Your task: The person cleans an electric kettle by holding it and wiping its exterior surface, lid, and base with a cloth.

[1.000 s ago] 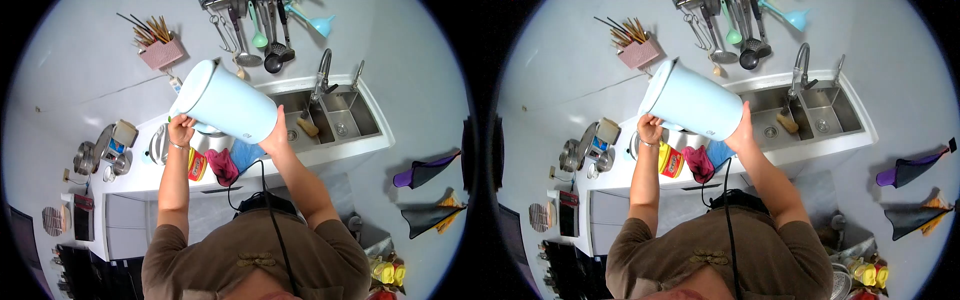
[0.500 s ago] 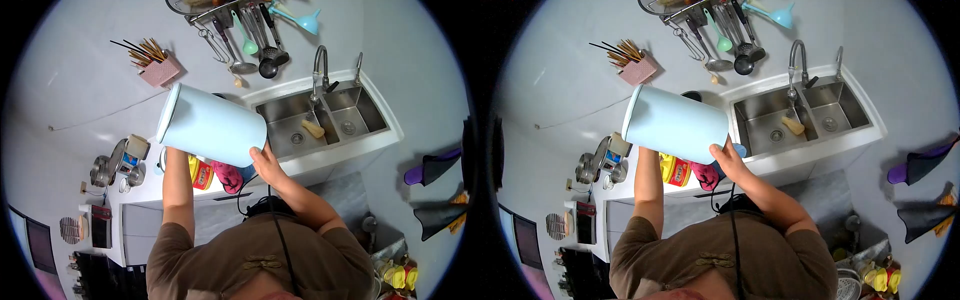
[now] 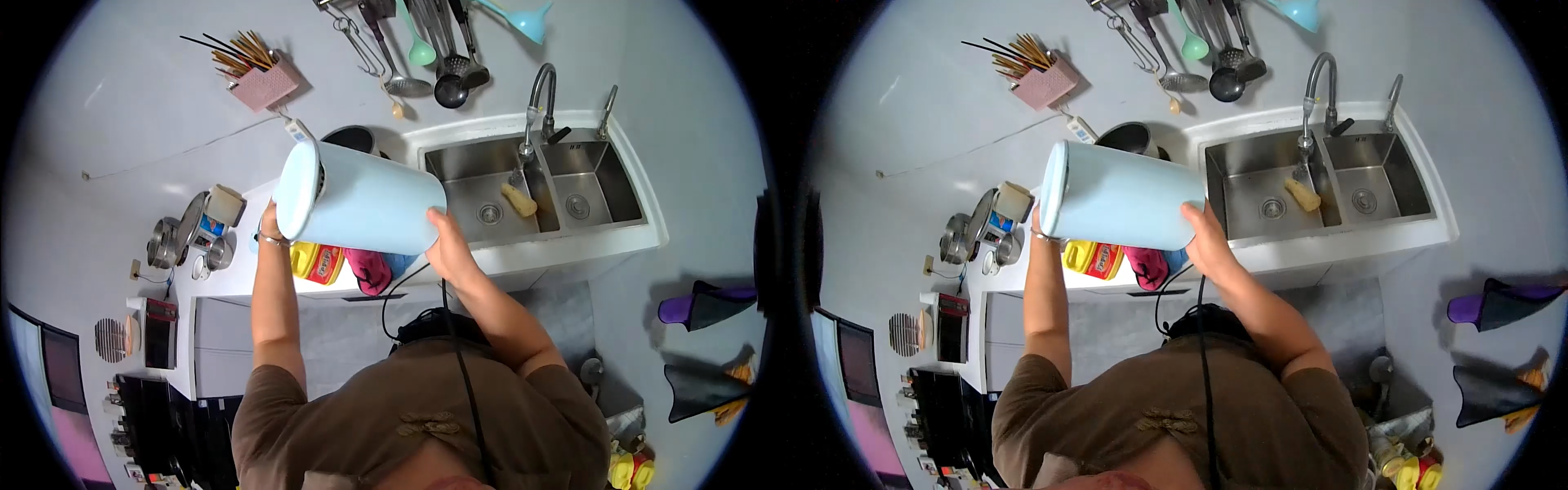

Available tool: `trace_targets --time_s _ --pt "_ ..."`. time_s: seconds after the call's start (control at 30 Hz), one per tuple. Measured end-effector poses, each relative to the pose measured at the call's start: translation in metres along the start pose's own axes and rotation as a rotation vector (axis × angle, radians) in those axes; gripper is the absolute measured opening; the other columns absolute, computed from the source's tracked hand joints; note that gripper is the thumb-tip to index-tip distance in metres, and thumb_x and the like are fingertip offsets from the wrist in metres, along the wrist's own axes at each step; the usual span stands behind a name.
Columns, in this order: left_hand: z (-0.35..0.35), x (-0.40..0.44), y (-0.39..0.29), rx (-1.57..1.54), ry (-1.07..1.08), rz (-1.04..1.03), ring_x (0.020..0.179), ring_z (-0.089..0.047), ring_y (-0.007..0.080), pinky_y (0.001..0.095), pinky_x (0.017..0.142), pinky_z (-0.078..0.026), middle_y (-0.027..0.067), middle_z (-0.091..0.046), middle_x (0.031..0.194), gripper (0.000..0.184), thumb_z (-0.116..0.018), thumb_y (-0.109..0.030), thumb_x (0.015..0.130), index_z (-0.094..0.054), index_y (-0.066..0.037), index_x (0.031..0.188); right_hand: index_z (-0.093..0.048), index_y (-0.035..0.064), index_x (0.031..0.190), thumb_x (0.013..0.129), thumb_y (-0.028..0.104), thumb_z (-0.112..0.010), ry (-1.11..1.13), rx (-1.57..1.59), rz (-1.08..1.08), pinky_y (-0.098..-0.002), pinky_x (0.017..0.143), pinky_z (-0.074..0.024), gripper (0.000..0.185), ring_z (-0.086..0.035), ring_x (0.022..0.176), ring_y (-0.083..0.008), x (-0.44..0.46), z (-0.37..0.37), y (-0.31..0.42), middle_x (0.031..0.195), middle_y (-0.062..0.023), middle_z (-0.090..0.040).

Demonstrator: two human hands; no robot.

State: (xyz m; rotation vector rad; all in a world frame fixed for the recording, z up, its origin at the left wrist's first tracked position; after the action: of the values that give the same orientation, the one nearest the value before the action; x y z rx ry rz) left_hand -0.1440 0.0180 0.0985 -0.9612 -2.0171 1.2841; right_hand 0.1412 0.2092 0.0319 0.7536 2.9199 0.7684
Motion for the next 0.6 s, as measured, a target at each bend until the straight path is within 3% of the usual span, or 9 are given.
trace_targets --time_s 0.03,0.1,0.13,0.2,0.23,0.37,0.47,0.6 --pt "-0.001 -0.015 -0.001 -0.004 -0.014 0.007 0.109 -0.061 0.0218 0.0330 0.093 -0.050 0.0150 -0.061 0.123 0.080 -0.080 -0.023 0.070 -0.044 0.004 0.136 -0.038 -0.0047 0.136 0.095 0.023 -0.048 0.020 0.007 -0.009 -0.0396 0.106 -0.0363 0.050 -0.047 0.124 -0.0237 0.005 0.008 -0.004 0.133 -0.0142 -0.049" --pt "-0.005 -0.046 -0.007 0.404 0.069 0.034 0.110 -0.060 0.0220 0.0338 0.095 -0.048 0.0151 -0.060 0.124 0.081 -0.083 -0.026 0.068 -0.048 0.005 0.133 -0.039 -0.0051 0.135 0.096 0.024 -0.047 0.037 0.018 -0.040 -0.0395 0.105 -0.0377 0.050 -0.049 0.123 -0.0237 0.012 0.020 -0.011 0.133 -0.0144 -0.050" --pt "0.001 -0.058 -0.009 0.401 0.050 0.041 0.110 -0.060 0.0220 0.0338 0.095 -0.048 0.0151 -0.060 0.124 0.081 -0.083 -0.026 0.068 -0.048 0.005 0.133 -0.040 -0.0048 0.135 0.096 0.025 -0.047 0.066 0.019 -0.094 -0.0394 0.103 -0.0393 0.049 -0.050 0.121 -0.0238 0.016 0.024 -0.015 0.132 -0.0143 -0.051" --pt "0.011 -0.085 -0.011 0.602 0.024 0.206 0.109 -0.061 0.0229 0.0348 0.095 -0.048 0.0140 -0.062 0.122 0.078 -0.085 -0.028 0.066 -0.052 0.005 0.129 -0.041 -0.0046 0.134 0.096 0.026 -0.047 0.093 0.026 -0.173 -0.0393 0.102 -0.0409 0.049 -0.051 0.120 -0.0239 0.021 0.031 -0.026 0.131 -0.0143 -0.052" --pt "0.009 -0.098 -0.014 0.617 0.051 0.213 0.105 -0.061 0.0206 0.0342 0.093 -0.048 0.0108 -0.064 0.117 0.069 -0.085 -0.027 0.067 -0.057 0.004 0.123 -0.042 -0.0044 0.134 0.096 0.026 -0.047 0.117 0.030 -0.231 -0.0392 0.101 -0.0420 0.048 -0.052 0.119 -0.0239 0.025 0.035 -0.032 0.130 -0.0143 -0.052" --pt "0.002 -0.136 -0.024 0.834 0.118 0.390 0.094 -0.058 0.0117 0.0285 0.086 -0.047 0.0027 -0.066 0.104 0.063 -0.086 -0.030 0.062 -0.064 -0.001 0.113 -0.046 -0.0035 0.130 0.097 0.023 -0.047 0.102 0.047 -0.408 -0.0372 0.097 -0.0449 0.042 -0.055 0.114 -0.0222 0.036 0.048 -0.059 0.125 -0.0130 -0.055" --pt "0.003 -0.160 -0.024 0.841 0.126 0.463 0.092 -0.058 0.0113 0.0276 0.084 -0.047 0.0016 -0.066 0.102 0.061 -0.086 -0.028 0.062 -0.064 0.000 0.112 -0.046 -0.0027 0.128 0.097 0.020 -0.047 0.122 0.033 -0.515 -0.0355 0.095 -0.0458 0.038 -0.055 0.110 -0.0207 0.040 0.049 -0.079 0.122 -0.0119 -0.055" --pt "0.003 -0.191 -0.004 1.007 -0.101 0.456 0.096 -0.063 0.0156 0.0305 0.085 -0.051 0.0081 -0.070 0.103 0.043 -0.077 -0.017 0.070 -0.067 0.001 0.107 -0.048 -0.0015 0.127 0.099 0.025 -0.046 0.171 -0.087 -0.571 -0.0359 0.094 -0.0466 0.039 -0.056 0.111 -0.0208 0.041 0.040 -0.098 0.122 -0.0119 -0.056"
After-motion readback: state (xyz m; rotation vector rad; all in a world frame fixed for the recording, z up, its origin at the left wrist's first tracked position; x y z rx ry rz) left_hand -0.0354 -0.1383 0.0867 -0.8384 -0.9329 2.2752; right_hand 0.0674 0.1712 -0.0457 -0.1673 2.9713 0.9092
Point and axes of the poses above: each hand's wrist, its own x-axis towards the middle knuckle, its own z-axis out of the back of the hand, y = z × x, the point moved 2 cm from there along x, towards the middle knuckle
